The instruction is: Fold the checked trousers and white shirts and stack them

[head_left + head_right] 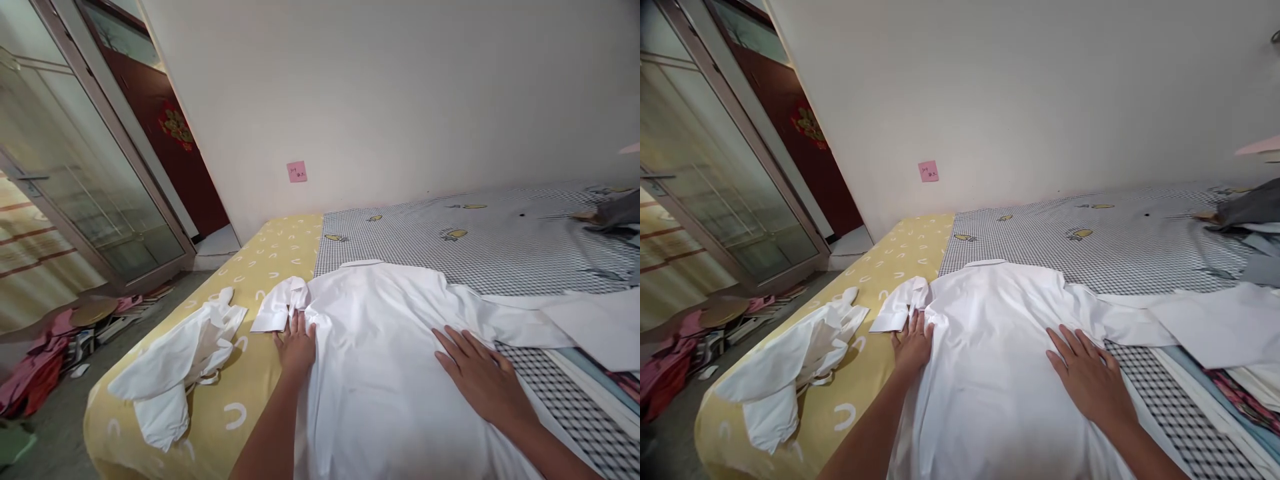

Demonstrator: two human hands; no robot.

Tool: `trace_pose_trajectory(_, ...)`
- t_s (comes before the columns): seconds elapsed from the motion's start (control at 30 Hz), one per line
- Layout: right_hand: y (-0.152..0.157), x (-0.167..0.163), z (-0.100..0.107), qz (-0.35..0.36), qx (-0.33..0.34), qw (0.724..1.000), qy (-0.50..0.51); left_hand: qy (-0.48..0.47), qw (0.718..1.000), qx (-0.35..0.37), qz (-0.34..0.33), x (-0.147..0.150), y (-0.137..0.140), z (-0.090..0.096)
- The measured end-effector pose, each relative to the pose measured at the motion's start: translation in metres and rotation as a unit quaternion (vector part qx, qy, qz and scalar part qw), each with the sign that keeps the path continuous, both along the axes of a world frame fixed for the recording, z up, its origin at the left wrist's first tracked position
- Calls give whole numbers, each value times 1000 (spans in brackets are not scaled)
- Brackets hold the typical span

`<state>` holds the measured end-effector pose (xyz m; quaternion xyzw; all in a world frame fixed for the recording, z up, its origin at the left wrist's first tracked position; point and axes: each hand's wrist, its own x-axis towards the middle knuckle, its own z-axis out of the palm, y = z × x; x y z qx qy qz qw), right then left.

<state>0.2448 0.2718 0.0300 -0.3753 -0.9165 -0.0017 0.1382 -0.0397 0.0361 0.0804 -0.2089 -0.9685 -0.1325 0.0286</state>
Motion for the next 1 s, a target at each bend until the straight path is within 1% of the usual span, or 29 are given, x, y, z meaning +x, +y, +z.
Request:
trace_pose_trajectory(0.13,1,0,-5,-2,34,999,29,12,991,48,120,-15,12,1)
trace_pose_trajectory(0.2,1,0,-7,3,54,997,48,10,985,65,156,-24,19,1)
trace_pose_trajectory(0.3,0,0,-9,13,77,994,75,-3,978,86,188,-41,28,3)
trace_pose_trajectory(0.4,0,1,-9,18,83,992,88,-9,975,108,196,-57,34,7)
trace_pose_trajectory(0.47,0,1,-10,19,84,992,91,-5,970,125,206,-67,33,10)
trace_pose_trajectory(0.6,1,1,-10,18,84,992,87,-17,953,170,248,-87,17,19)
trace_pose_trajectory(0.77,2,1,-9,14,64,996,67,-51,941,210,260,-108,-3,27)
trace_pose_trajectory(0.9,2,0,-5,9,51,997,56,-57,939,214,264,-113,-5,26)
trace_pose_trajectory(1.0,0,-1,-4,7,55,997,61,-36,947,227,223,-106,-2,21)
